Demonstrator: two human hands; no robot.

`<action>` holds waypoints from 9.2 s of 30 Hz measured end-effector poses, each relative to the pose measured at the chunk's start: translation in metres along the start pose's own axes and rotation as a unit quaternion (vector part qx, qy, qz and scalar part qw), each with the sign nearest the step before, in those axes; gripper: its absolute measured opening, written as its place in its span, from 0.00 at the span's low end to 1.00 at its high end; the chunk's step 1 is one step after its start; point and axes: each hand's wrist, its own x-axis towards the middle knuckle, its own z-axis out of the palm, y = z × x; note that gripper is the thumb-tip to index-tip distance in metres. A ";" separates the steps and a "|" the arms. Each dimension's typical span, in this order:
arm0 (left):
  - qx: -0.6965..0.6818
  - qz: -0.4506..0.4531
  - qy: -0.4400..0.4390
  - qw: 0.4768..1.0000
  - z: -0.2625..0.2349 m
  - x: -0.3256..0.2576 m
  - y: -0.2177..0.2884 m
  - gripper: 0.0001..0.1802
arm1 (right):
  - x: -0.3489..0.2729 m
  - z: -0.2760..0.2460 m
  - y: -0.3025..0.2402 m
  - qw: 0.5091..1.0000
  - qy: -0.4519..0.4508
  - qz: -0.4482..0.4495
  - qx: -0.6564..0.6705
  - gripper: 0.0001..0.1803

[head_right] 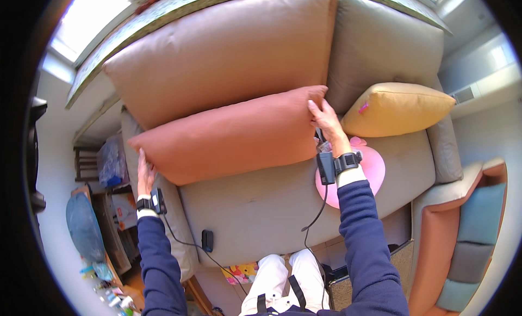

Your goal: The person brushes a striped bedsheet with a hand brush, then walks to the living room to raise a window blind and open the window. They return to the bedroom and adjust the curtains.

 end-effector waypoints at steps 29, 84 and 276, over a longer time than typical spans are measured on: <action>-0.169 -0.218 -0.065 0.959 0.194 -0.244 -0.149 0.08 | -0.389 -0.118 0.097 0.947 0.170 0.078 0.260 0.17; 0.557 -0.474 -0.665 0.152 -0.032 -1.152 -0.328 0.16 | -1.209 0.270 0.236 0.007 0.903 -0.234 0.360 0.23; 0.447 -0.627 -0.631 0.095 0.408 -4.324 -2.107 0.04 | -3.661 -2.334 1.528 0.131 0.951 -0.144 0.239 0.16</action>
